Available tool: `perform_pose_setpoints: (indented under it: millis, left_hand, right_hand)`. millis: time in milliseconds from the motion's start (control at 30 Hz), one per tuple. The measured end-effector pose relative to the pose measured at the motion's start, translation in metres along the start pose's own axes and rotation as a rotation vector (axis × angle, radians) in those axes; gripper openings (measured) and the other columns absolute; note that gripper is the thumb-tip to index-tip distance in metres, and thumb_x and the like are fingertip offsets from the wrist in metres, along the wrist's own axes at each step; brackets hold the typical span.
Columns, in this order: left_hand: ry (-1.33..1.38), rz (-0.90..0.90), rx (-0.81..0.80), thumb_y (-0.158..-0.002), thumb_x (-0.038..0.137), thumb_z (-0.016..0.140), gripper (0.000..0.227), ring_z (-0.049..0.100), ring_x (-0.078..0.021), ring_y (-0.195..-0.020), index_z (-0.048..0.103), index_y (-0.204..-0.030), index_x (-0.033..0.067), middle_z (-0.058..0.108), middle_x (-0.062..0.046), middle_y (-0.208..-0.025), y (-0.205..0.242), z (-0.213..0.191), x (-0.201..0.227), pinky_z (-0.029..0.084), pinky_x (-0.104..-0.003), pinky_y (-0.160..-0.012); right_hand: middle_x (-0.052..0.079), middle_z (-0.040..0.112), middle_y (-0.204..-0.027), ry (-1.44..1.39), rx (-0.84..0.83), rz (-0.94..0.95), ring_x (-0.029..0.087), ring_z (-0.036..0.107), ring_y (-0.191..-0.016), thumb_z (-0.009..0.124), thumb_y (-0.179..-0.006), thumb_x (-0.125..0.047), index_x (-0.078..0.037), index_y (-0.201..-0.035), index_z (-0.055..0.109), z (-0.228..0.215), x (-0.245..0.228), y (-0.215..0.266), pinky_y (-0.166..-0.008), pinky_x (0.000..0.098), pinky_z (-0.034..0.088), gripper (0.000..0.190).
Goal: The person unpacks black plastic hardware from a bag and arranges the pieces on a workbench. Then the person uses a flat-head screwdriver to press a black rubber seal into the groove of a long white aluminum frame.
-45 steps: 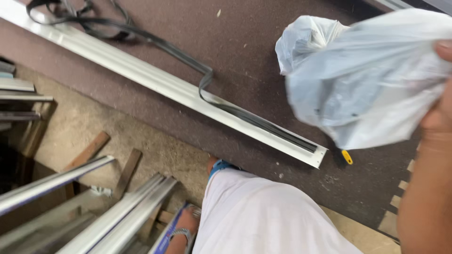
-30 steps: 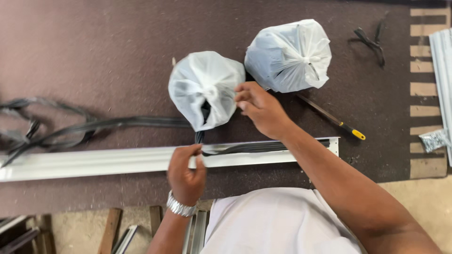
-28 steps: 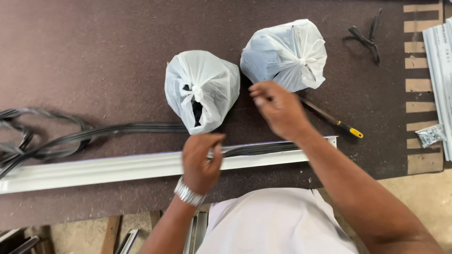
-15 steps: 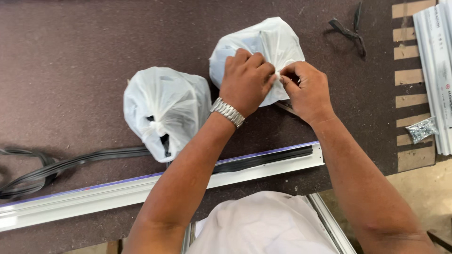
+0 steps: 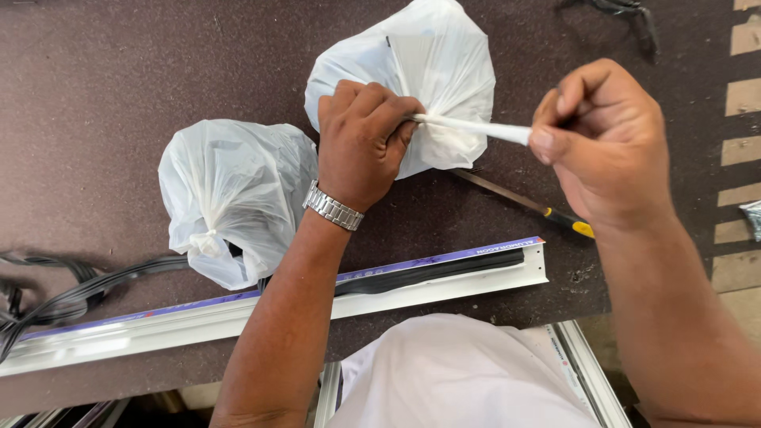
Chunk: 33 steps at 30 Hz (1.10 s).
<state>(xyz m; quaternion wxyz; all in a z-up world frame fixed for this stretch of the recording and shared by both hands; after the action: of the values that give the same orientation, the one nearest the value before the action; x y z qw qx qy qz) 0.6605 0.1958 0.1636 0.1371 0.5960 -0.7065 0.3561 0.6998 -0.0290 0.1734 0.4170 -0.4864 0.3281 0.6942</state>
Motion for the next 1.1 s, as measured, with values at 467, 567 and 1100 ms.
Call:
perform_pose_setpoints:
  millis: [467,567,1100]
  left_hand:
    - [-0.009,-0.087,-0.105,-0.08,0.01,0.076,0.006,0.055,-0.0261,-0.099,0.071,-0.084,0.0114,0.06,-0.003,-0.09,0.023,-0.017,0.012,0.042,-0.041,-0.088]
    - [0.171,-0.089,-0.158,-0.079,0.004,0.068,0.007,0.054,-0.0269,-0.112,0.067,-0.078,0.0105,0.06,-0.004,-0.103,0.034,-0.033,0.019,0.044,-0.04,-0.1]
    - [-0.414,-0.103,-0.107,-0.096,0.039,0.078,0.045,0.053,-0.0222,-0.084,0.07,-0.132,0.0146,0.062,0.003,-0.079,0.04,-0.062,0.002,0.037,-0.043,-0.078]
  right_hand:
    - [0.01,0.064,-0.128,1.088,-0.384,-0.329,0.026,0.054,-0.126,0.073,-0.081,0.001,-0.011,-0.133,0.063,0.09,0.029,-0.036,-0.109,0.0469,0.049,0.054]
    - [0.012,0.07,-0.122,1.332,-0.261,-0.427,0.029,0.06,-0.12,0.071,-0.089,0.004,-0.008,-0.123,0.072,0.074,0.031,-0.053,-0.105,0.0468,0.053,0.036]
    - [0.007,0.052,-0.079,1.135,0.114,-0.592,0.017,0.054,-0.068,0.069,-0.1,-0.029,-0.004,-0.096,0.054,0.092,-0.023,-0.028,-0.056,0.0302,0.045,0.029]
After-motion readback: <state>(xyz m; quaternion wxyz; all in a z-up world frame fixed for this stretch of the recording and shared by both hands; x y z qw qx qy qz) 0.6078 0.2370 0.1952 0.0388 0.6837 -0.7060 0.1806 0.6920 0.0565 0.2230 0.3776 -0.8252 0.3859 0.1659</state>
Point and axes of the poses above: each hand's wrist, its own y-axis away from the middle knuckle, its own z-axis out of the palm, x = y × z, the point moved 9 cm from there along -y, towards the middle knuckle
